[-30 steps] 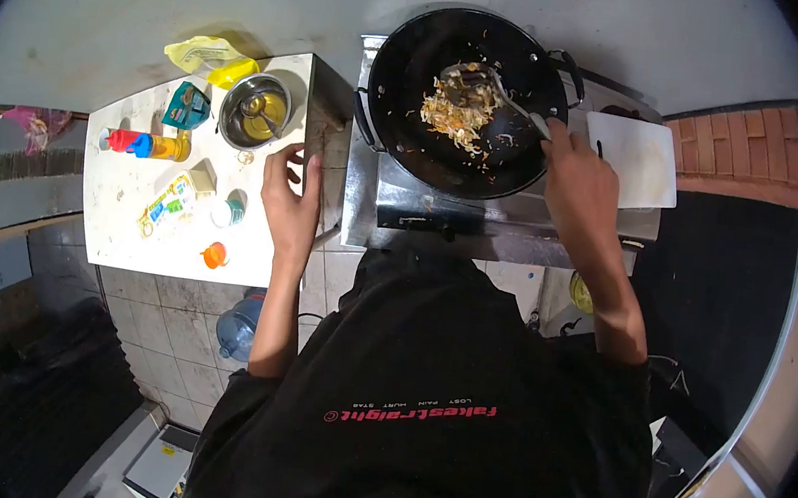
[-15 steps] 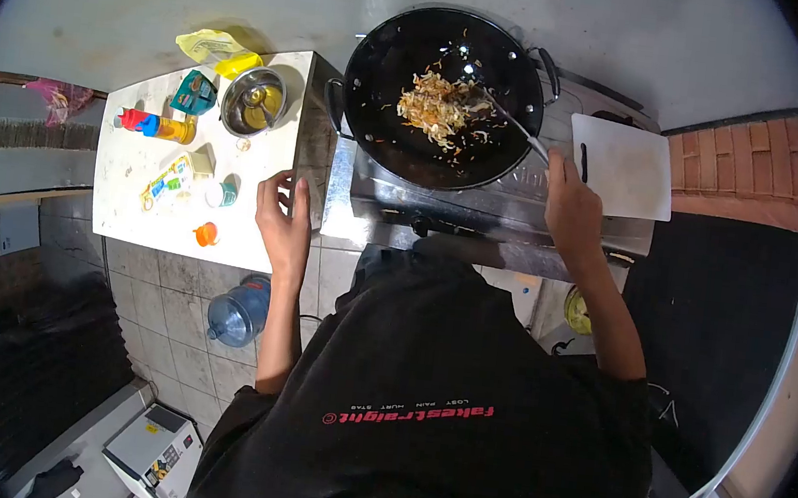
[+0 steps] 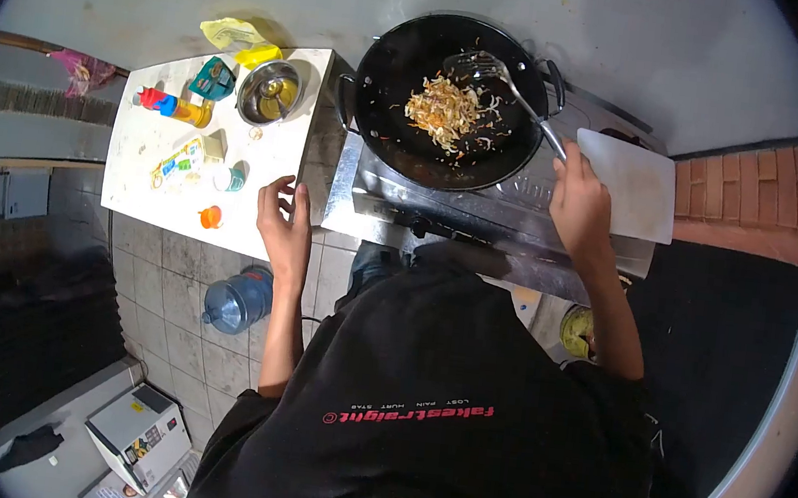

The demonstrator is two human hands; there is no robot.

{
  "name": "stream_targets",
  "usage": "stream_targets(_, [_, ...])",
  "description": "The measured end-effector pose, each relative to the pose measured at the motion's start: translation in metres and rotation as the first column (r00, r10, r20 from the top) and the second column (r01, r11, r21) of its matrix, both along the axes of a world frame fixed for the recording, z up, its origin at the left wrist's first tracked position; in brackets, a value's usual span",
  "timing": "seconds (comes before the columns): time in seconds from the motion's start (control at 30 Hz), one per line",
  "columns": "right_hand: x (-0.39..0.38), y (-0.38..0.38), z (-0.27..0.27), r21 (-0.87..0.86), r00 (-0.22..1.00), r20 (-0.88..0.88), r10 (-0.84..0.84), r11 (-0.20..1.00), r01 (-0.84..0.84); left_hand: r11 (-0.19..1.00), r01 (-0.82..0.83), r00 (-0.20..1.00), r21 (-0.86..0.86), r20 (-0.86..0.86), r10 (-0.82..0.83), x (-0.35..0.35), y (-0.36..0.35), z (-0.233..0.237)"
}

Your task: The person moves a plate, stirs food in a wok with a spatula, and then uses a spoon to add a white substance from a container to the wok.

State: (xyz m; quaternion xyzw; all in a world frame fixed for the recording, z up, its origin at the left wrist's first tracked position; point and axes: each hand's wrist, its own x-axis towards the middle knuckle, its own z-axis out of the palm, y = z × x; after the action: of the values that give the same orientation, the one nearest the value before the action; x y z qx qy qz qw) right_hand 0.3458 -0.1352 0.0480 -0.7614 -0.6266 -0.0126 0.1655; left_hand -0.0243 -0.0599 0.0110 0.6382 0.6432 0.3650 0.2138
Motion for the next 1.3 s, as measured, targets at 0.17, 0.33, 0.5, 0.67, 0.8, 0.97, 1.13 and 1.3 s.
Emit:
stream_targets(0.17, [-0.016,0.001,0.014,0.255,0.987,-0.152,0.051,0.967,-0.011,0.999,-0.035,0.999,0.002,0.023,0.035,-0.003,-0.004,0.007])
stream_targets(0.33, [-0.01,-0.015,-0.013,-0.223,0.986,-0.028,-0.166,0.962,0.156,1.0,-0.017,1.0,0.009,0.013,0.017,-0.02,-0.001,-0.001])
stream_targets(0.5, [-0.021,-0.022,-0.016,-0.097,0.981,-0.031,-0.189,0.978,0.185,1.0,0.0,1.0,0.023,-0.016,0.001,-0.035,0.011,0.001])
stream_targets(0.67, [-0.033,-0.014,-0.005,0.033,0.967,-0.128,-0.221,0.973,0.226,1.0,-0.006,1.0,0.009,-0.015,0.006,-0.035,0.017,0.004])
stream_targets(0.8, [-0.036,-0.008,-0.013,-0.024,0.895,-0.361,-0.263,0.962,0.273,1.0,-0.016,1.0,0.01,-0.005,0.016,-0.03,0.01,0.002])
stream_targets(0.97, [-0.038,0.01,-0.017,-0.138,0.766,-0.527,-0.368,0.926,0.351,0.999,-0.021,1.0,-0.027,-0.003,0.021,-0.024,-0.012,0.002])
stream_targets(1.13, [-0.026,0.007,-0.019,0.188,0.941,-0.335,-0.045,0.976,0.113,0.998,-0.037,0.998,-0.051,-0.043,0.035,-0.024,-0.028,-0.007])
stream_targets(1.3, [-0.005,-0.013,-0.03,-0.004,0.964,-0.231,-0.129,0.991,0.131,0.998,-0.045,0.999,-0.054,0.002,0.045,-0.017,-0.031,-0.006])
